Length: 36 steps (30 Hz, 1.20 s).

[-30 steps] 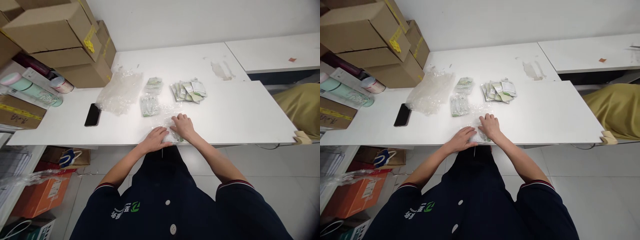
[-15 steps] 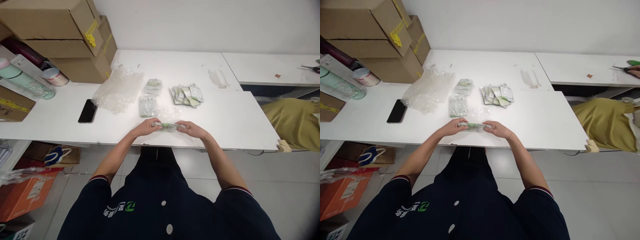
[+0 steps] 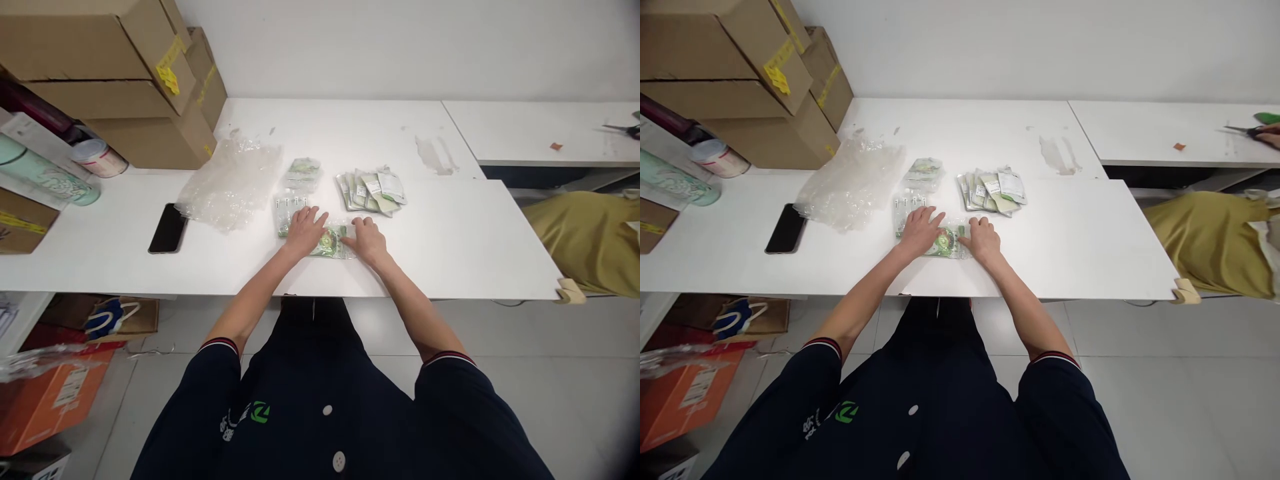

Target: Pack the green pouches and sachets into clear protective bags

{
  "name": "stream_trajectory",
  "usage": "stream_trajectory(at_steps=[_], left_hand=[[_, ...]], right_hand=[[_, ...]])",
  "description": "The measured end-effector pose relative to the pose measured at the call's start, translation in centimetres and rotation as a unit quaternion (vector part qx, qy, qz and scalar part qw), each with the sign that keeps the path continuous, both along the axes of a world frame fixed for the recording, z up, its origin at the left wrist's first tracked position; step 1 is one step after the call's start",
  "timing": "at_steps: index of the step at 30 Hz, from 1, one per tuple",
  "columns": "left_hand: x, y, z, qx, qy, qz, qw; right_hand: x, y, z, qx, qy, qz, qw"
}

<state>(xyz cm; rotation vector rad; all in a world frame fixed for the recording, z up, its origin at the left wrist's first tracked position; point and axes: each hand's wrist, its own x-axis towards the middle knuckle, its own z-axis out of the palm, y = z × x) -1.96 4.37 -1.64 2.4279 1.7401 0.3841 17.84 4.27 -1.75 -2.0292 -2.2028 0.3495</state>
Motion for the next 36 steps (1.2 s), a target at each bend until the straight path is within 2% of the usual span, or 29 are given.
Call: stream_trajectory(at_steps=[2, 5, 8, 11, 15, 18, 20, 22, 25, 27, 29, 31, 32, 36], left_hand=[[0.1, 1.0, 0.2, -0.045, 0.002, -0.049, 0.998], [0.5, 2.4, 1.3, -0.13, 0.022, -0.049, 0.99], [1.1, 2.7, 2.7, -0.195, 0.054, -0.047, 0.978], [1.5, 2.0, 3.9, -0.227, 0.061, -0.054, 0.971], [0.7, 0.7, 4.2, -0.268, -0.058, -0.06, 0.96], [-0.6, -0.3, 3.5, -0.302, -0.204, -0.042, 0.93], [-1.4, -1.1, 2.9, -0.32, -0.287, -0.027, 0.903], [-1.9, -2.0, 2.6, -0.326, -0.341, -0.021, 0.882], [-2.1, -3.5, 2.9, -0.321, -0.392, -0.049, 0.86], [-2.1, -4.3, 3.4, -0.334, -0.41, -0.085, 0.845], [-2.1, -4.9, 4.0, -0.352, -0.413, -0.108, 0.833], [-2.0, -5.4, 4.6, -0.351, -0.404, -0.11, 0.837], [-1.9, -5.6, 4.8, -0.337, -0.392, -0.102, 0.85], [-0.9, -6.8, 5.8, -0.223, -0.289, -0.046, 0.93]], right_hand=[[0.0, -0.3, -0.1, 0.02, -0.009, -0.006, 1.0], [0.3, -0.9, -0.7, 0.042, 0.022, -0.037, 0.998], [1.0, -1.5, -1.7, 0.06, 0.102, -0.09, 0.989], [1.7, -1.7, -2.7, 0.052, 0.202, -0.124, 0.97], [2.2, -1.8, -2.6, 0.054, 0.287, -0.107, 0.95], [1.9, -3.0, -1.1, 0.17, 0.261, -0.1, 0.945], [1.1, -4.2, 0.0, 0.222, 0.236, -0.063, 0.944], [0.0, -5.5, 0.8, 0.199, 0.23, -0.005, 0.953], [-1.6, -7.0, 1.2, 0.111, 0.256, 0.053, 0.959], [-2.4, -7.6, 1.3, 0.048, 0.316, 0.065, 0.945], [-2.9, -8.1, 1.3, -0.007, 0.402, 0.061, 0.913], [-3.2, -8.4, 1.3, -0.045, 0.487, 0.046, 0.871], [-3.3, -8.4, 1.3, -0.059, 0.521, 0.037, 0.851], [-3.3, -8.1, 1.0, -0.089, 0.595, 0.016, 0.799]])
